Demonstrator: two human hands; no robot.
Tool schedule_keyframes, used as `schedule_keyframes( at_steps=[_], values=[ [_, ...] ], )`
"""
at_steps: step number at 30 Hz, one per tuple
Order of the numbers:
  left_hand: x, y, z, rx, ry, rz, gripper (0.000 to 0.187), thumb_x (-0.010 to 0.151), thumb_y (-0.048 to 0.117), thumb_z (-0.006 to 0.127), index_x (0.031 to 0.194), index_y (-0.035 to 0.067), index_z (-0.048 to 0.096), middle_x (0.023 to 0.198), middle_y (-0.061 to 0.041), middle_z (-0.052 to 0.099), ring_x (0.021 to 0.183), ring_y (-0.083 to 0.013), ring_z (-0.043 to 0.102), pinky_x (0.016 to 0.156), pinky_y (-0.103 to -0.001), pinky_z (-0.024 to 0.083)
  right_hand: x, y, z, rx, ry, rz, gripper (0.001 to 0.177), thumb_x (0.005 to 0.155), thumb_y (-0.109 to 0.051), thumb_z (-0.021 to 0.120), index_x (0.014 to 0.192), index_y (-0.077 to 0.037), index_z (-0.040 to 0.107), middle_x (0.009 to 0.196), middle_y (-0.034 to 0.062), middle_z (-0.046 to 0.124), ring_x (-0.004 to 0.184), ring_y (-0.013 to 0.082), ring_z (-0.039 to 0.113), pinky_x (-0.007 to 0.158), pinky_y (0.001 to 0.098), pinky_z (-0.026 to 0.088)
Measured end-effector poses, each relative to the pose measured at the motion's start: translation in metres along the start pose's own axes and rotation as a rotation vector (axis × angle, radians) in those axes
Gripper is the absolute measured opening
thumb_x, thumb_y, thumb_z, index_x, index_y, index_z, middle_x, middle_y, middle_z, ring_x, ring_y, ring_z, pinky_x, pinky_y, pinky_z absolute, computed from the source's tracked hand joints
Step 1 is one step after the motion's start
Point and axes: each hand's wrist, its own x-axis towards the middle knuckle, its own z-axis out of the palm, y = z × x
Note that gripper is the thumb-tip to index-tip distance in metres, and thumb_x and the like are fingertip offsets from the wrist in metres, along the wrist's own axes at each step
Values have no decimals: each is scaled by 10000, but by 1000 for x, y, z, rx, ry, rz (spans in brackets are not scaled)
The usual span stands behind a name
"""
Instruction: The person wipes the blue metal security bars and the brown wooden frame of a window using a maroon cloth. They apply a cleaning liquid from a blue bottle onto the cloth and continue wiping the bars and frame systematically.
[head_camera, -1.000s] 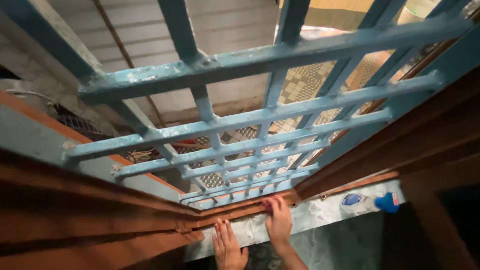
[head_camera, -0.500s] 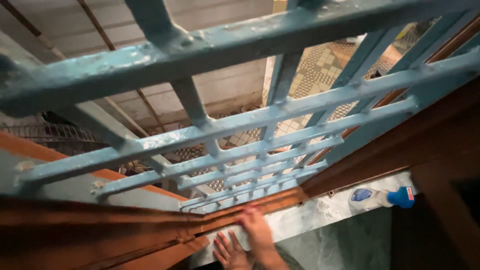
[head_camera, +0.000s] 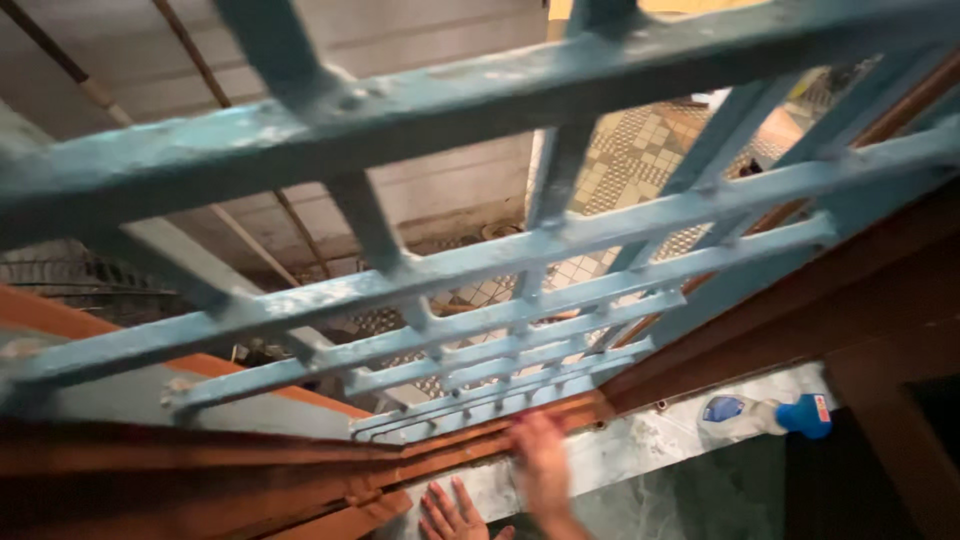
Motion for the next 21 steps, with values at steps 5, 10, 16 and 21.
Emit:
schedule_keyframes(
  at_steps=[5, 10, 16, 21],
  values=[
    [14, 12, 16, 501, 397, -49, 438, 1065, 348, 601, 1491, 263, 542, 1448, -104, 660, 1363, -316, 592, 1126, -579, 425, -10, -29, 10, 551, -404, -37, 382, 792, -122, 708, 1172, -95, 689, 1246, 138, 682, 1207, 322, 634, 1038, 400, 514],
    [-4, 46, -12, 869, -616, -88, 1051, 655, 889, 416, 1522, 296, 456, 1536, -156, 564, 1419, -381, 554, 1198, -496, 361, -9, 45, -96, 1111, -406, 766, 483, 737, -65, 668, 1218, -94, 645, 1211, 100, 702, 1135, 266, 655, 990, 373, 522],
    [-21, 215, -7, -1303, -850, -717, 650, 859, 494, 556, 1392, 122, 536, 1348, -152, 615, 1236, -291, 592, 1066, -424, 436, -45, 124, -270, 1728, 92, 1153, 373, 847, -130, 591, 1206, -32, 618, 1138, 140, 684, 1067, 282, 657, 951, 420, 530],
    [-31, 321, -25, -1758, -1065, -797, 376, 926, 237, 665, 1266, 76, 651, 1209, -81, 700, 1101, -163, 664, 976, -309, 514, -40, 130, -354, 1533, 172, 916, 257, 978, -162, 594, 1168, 9, 623, 1150, 148, 705, 1054, 243, 698, 944, 378, 543]
  ],
)
